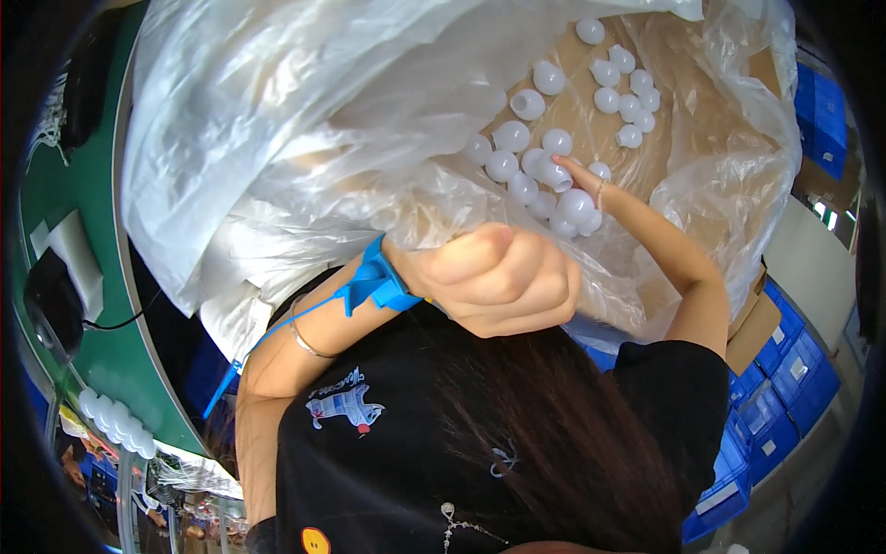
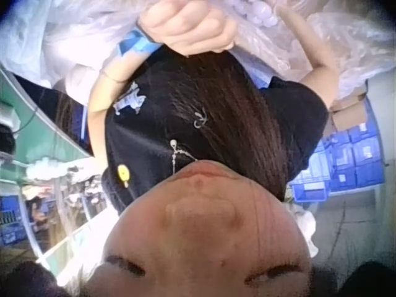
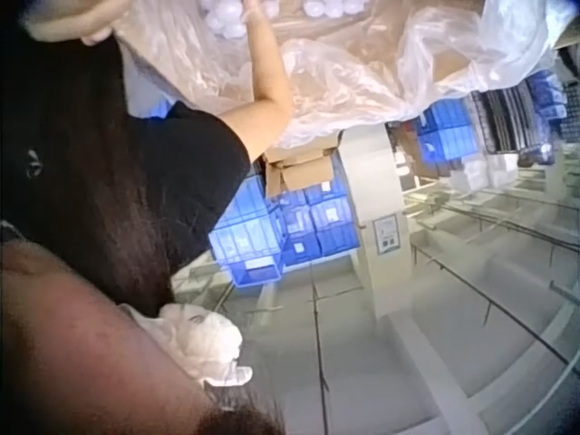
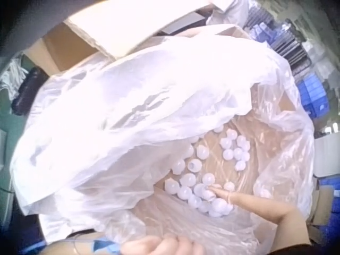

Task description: Checking the functionality of light bulbs by placing them on an electrical tester and sorting them into boxes.

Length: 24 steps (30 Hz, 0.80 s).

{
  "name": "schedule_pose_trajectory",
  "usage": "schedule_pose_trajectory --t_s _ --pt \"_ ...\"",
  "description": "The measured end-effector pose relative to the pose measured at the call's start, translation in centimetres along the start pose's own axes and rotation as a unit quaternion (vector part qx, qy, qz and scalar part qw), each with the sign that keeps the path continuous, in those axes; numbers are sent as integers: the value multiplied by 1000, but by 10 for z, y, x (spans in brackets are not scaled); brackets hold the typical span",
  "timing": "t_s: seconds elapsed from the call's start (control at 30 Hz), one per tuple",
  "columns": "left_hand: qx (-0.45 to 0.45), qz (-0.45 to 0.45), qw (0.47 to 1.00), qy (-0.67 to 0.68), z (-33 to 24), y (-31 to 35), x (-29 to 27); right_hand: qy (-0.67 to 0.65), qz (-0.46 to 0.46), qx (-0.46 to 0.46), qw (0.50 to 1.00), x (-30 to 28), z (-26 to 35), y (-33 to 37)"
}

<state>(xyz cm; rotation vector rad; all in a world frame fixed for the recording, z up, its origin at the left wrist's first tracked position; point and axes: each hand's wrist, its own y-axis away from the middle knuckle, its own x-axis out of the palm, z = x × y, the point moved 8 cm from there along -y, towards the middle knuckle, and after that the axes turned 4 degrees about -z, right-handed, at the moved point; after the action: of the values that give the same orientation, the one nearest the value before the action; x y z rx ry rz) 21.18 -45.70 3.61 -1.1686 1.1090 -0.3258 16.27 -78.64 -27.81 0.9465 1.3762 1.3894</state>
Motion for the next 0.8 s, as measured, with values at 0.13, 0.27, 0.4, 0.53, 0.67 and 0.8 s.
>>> schedule_pose_trajectory --t_s 0.13,0.27,0.4,0.53,0.67,0.8 --pt "2 -20 1000 -5 2 -2 -2 -192 -37 -40 980 15 20 -12" --pt "-36 -80 996 32 4 -3 -3 -213 -69 -106 969 7 41 -42" --pt "-45 -98 994 29 2 -1 -2 87 -136 -254 954 -8 84 -17" --pt "-43 -114 992 21 4 -1 -3 453 -112 -333 819 32 129 19" --pt "-40 -115 992 30 6 -4 -4 556 -122 -260 780 38 147 7" --pt "-49 -132 989 54 9 -4 1 614 -128 -274 728 3 159 -54"
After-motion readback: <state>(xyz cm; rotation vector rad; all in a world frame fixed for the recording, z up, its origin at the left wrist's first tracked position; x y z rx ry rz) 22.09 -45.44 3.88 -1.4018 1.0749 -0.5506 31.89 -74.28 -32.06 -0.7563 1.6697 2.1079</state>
